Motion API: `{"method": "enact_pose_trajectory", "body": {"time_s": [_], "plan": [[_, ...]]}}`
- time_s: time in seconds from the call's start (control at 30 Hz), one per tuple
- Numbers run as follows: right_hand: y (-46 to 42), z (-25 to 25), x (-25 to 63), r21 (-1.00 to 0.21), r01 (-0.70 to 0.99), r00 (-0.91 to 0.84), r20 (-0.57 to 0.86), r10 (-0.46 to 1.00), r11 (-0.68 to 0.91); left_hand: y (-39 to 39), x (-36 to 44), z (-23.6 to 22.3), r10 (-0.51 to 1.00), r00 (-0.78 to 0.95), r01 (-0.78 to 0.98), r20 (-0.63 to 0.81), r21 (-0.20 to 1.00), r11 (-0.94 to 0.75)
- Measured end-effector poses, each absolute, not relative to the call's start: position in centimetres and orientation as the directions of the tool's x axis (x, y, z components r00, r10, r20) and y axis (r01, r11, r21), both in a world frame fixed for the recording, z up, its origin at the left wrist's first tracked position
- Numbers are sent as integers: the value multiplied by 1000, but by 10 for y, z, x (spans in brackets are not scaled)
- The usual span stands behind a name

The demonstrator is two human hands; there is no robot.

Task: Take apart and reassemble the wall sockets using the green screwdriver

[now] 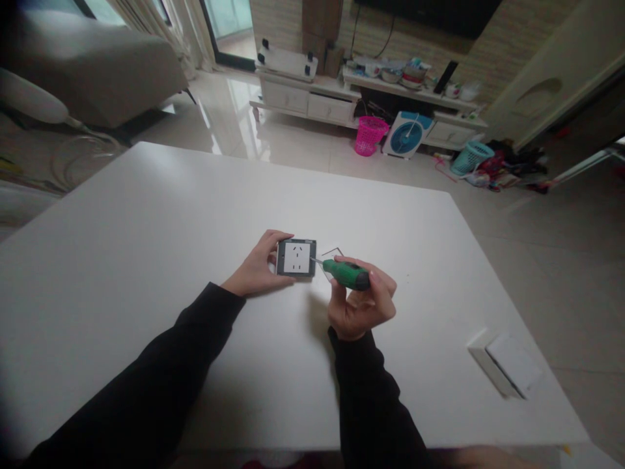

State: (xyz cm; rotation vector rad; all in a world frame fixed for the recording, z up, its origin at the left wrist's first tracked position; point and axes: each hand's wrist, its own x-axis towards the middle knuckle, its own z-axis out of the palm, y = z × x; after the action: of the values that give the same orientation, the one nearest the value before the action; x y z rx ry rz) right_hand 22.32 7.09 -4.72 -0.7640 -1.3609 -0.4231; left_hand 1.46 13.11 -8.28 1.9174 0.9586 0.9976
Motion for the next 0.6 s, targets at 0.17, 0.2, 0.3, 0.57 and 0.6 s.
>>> {"method": "enact_pose_trajectory", "body": {"time_s": [0.17, 0.2, 0.3, 0.57, 0.6], "plan": [[70, -46, 222, -217, 723, 155, 976, 151, 656, 131, 15, -84, 859, 412, 266, 304, 861, -433], [70, -46, 222, -211, 736, 150, 977, 150, 644, 131, 15, -83, 859, 412, 265, 303, 863, -431], [70, -44, 221, -200, 744, 132, 979, 153, 637, 131, 15, -82, 862, 411, 260, 297, 868, -423], [66, -40, 224, -156, 723, 81, 987, 143, 673, 131, 15, -84, 860, 410, 256, 305, 866, -429], [66, -40, 224, -151, 733, 79, 987, 138, 663, 131, 15, -84, 859, 411, 254, 306, 866, -430]]}}
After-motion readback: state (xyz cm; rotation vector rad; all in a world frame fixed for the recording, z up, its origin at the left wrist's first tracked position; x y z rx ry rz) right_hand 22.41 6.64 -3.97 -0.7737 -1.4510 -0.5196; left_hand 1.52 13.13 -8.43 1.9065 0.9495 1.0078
